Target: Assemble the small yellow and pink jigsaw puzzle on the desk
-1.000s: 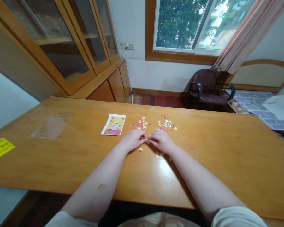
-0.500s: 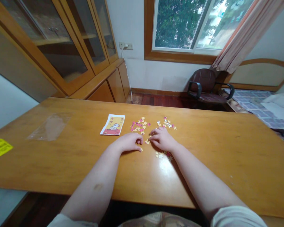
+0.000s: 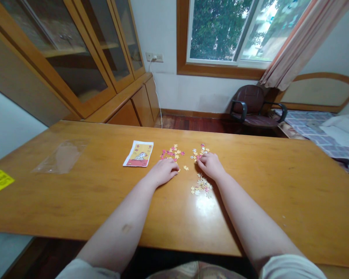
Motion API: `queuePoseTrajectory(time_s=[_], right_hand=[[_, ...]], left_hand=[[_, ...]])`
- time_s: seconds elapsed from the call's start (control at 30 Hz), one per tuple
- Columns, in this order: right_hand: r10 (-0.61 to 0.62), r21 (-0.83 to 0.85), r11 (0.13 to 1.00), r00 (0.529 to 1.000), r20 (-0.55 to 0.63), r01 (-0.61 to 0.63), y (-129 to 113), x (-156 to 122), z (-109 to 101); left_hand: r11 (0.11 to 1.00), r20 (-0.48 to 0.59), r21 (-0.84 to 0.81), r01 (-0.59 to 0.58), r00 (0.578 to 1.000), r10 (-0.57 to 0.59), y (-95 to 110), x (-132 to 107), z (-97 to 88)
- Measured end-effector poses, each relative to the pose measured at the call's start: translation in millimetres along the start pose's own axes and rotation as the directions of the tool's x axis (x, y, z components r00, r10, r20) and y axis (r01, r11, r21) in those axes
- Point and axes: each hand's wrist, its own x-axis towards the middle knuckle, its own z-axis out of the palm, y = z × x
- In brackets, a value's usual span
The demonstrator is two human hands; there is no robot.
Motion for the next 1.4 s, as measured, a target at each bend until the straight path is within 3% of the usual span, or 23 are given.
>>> queuePoseTrajectory(time_s=[0.1,0.27,0.37,0.43,0.53,0.67,0.8,0.97,1.1,1.17,1.27,1.4], right_hand=[[0.078,0.009,0.997,0.997,-0.024,-0.078,0,1,4],[0.097,0.162,0.983,0.995,-0.025,-0.092,-4,1,-4],[0.17,0.151,0.969,0.972,0.163,-0.195,-4,-1,-22],[0.256,0.053,0.957,0.916,0.31,-0.285,-5,-4,-34],[0.319,-0.073,0.946,0.867,0.383,-0.316,-11,-8,-43],[0.239,-0.113,0.971,0.9,0.365,-0.212,-23,-13,-38],[0.109,-0.055,0.994,0.946,0.306,-0.096,-27,-22,-25],[0.108,0.131,0.983,0.982,0.154,-0.129,-16,-33,-16],[0.151,-0.017,0.988,0.988,-0.014,-0.152,-5,-34,-16],[0.189,-0.104,0.976,0.982,-0.004,-0.189,-3,-32,-16],[0.201,-0.164,0.968,0.977,0.067,-0.188,-3,-30,-17],[0.146,-0.105,0.986,0.981,0.129,-0.133,-4,-34,-29]], left_hand=[[0.998,-0.072,0.057,0.007,0.997,-0.003,2,-1,3.7],[0.994,-0.066,0.084,-0.068,0.995,0.074,4,1,14.0],[0.994,-0.14,0.109,0.014,0.99,0.002,-1,2,12.9],[0.991,-0.164,0.11,0.071,0.985,-0.052,-5,1,9.0],[0.99,-0.167,0.095,0.103,0.982,-0.086,-6,-1,4.0],[0.997,-0.17,0.068,0.026,0.985,-0.014,2,-1,4.2],[0.997,-0.071,0.044,-0.069,0.995,0.072,6,-2,5.5],[0.996,-0.017,0.091,0.018,1.0,-0.017,-7,-1,0.0],[0.994,-0.059,0.099,0.035,0.998,-0.029,-11,2,0.0],[0.996,-0.088,0.088,0.005,0.996,0.003,-4,3,3.2],[0.991,-0.072,0.036,-0.13,0.989,0.133,14,2,10.1],[0.956,-0.008,-0.026,-0.293,0.956,0.293,37,-2,19.3]])
